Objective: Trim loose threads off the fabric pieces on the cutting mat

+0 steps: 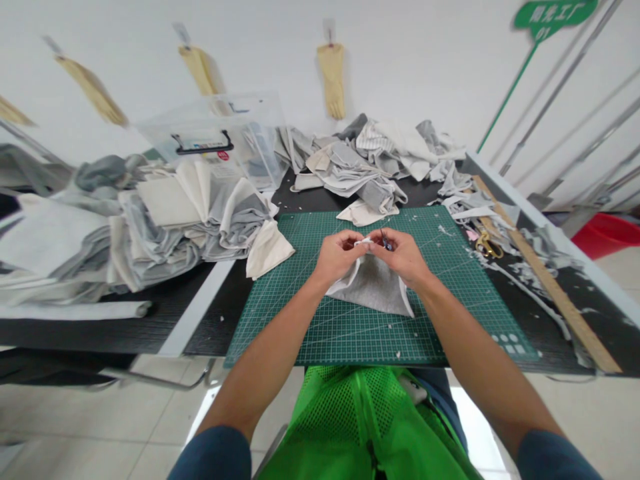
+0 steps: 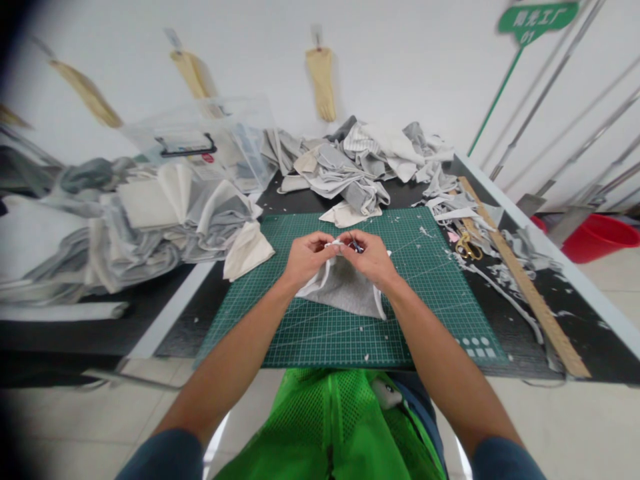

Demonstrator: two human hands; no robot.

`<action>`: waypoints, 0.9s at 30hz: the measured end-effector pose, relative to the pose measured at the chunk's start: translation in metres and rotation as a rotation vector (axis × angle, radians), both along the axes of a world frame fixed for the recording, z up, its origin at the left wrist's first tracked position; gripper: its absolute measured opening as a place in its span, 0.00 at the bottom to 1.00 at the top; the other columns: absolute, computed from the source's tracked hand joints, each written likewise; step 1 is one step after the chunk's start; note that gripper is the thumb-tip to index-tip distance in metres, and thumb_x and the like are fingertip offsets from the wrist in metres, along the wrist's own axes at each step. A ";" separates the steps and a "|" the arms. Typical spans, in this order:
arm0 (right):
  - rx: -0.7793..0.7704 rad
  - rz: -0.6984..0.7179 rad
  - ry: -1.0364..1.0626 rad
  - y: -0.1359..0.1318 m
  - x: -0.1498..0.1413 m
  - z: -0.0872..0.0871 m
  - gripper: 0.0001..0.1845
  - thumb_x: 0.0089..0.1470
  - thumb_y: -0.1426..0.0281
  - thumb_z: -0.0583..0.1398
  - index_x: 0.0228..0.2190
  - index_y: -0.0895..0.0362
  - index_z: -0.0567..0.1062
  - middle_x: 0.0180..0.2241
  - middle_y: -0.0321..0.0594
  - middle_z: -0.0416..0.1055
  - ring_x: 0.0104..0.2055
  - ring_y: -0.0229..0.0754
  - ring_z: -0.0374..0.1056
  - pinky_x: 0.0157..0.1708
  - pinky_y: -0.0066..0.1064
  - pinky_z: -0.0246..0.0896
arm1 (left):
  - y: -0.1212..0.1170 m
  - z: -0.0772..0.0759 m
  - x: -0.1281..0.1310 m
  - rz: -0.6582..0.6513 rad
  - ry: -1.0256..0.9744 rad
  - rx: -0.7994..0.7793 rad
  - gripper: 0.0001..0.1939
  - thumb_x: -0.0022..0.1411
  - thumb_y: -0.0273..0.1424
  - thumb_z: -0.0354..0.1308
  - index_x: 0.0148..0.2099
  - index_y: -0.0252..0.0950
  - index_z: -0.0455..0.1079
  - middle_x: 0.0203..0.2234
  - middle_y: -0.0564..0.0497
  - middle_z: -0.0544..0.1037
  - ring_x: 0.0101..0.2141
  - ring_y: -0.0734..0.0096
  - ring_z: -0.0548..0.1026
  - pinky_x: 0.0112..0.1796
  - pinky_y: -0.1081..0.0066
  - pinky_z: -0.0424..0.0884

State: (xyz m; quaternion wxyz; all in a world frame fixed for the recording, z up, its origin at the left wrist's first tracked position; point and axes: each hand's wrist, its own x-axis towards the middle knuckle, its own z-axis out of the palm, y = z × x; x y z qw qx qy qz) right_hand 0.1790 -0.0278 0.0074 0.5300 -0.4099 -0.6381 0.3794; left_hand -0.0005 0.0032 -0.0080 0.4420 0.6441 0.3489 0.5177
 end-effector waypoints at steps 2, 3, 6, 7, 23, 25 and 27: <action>0.000 0.013 -0.024 -0.002 -0.001 0.003 0.13 0.54 0.60 0.67 0.37 0.55 0.81 0.33 0.37 0.77 0.34 0.40 0.68 0.36 0.33 0.61 | 0.000 0.001 -0.001 0.032 0.037 0.032 0.08 0.54 0.33 0.69 0.35 0.34 0.78 0.29 0.50 0.80 0.29 0.73 0.74 0.32 0.72 0.69; 0.001 0.010 -0.034 -0.003 -0.001 0.004 0.13 0.55 0.59 0.67 0.37 0.55 0.81 0.33 0.37 0.77 0.34 0.40 0.68 0.35 0.33 0.61 | 0.000 0.001 -0.001 0.050 0.058 0.048 0.07 0.53 0.32 0.68 0.34 0.34 0.78 0.29 0.50 0.80 0.29 0.73 0.74 0.32 0.72 0.69; -0.001 -0.032 -0.045 -0.003 -0.003 0.005 0.12 0.54 0.60 0.68 0.35 0.55 0.81 0.31 0.37 0.77 0.32 0.39 0.67 0.34 0.33 0.60 | -0.001 0.003 -0.001 0.089 0.101 0.082 0.04 0.52 0.30 0.68 0.33 0.35 0.79 0.28 0.51 0.79 0.28 0.73 0.73 0.31 0.73 0.68; -0.003 -0.046 -0.047 -0.002 -0.003 0.004 0.11 0.53 0.61 0.68 0.34 0.55 0.81 0.31 0.37 0.77 0.32 0.39 0.66 0.34 0.33 0.59 | -0.001 0.003 -0.001 0.096 0.108 0.086 0.04 0.52 0.30 0.68 0.33 0.35 0.79 0.28 0.51 0.79 0.28 0.73 0.73 0.31 0.72 0.68; 0.009 -0.067 0.032 0.005 0.003 -0.003 0.18 0.56 0.58 0.65 0.45 0.53 0.73 0.37 0.37 0.73 0.34 0.39 0.66 0.36 0.32 0.62 | 0.000 0.007 -0.002 0.073 -0.013 -0.030 0.09 0.57 0.35 0.66 0.36 0.35 0.79 0.29 0.51 0.79 0.29 0.72 0.73 0.33 0.71 0.68; 0.045 -0.083 0.017 0.007 0.003 -0.007 0.20 0.58 0.56 0.63 0.48 0.52 0.70 0.40 0.38 0.74 0.35 0.40 0.67 0.38 0.33 0.64 | 0.001 0.007 -0.003 0.073 -0.019 -0.029 0.10 0.57 0.37 0.66 0.37 0.35 0.78 0.29 0.51 0.79 0.30 0.72 0.73 0.34 0.70 0.68; 0.089 -0.111 -0.062 0.007 0.003 -0.009 0.17 0.60 0.57 0.61 0.46 0.52 0.71 0.39 0.39 0.74 0.36 0.41 0.68 0.39 0.34 0.64 | 0.002 0.006 -0.004 0.071 -0.022 -0.021 0.11 0.58 0.38 0.66 0.37 0.35 0.78 0.29 0.51 0.79 0.30 0.72 0.72 0.35 0.70 0.68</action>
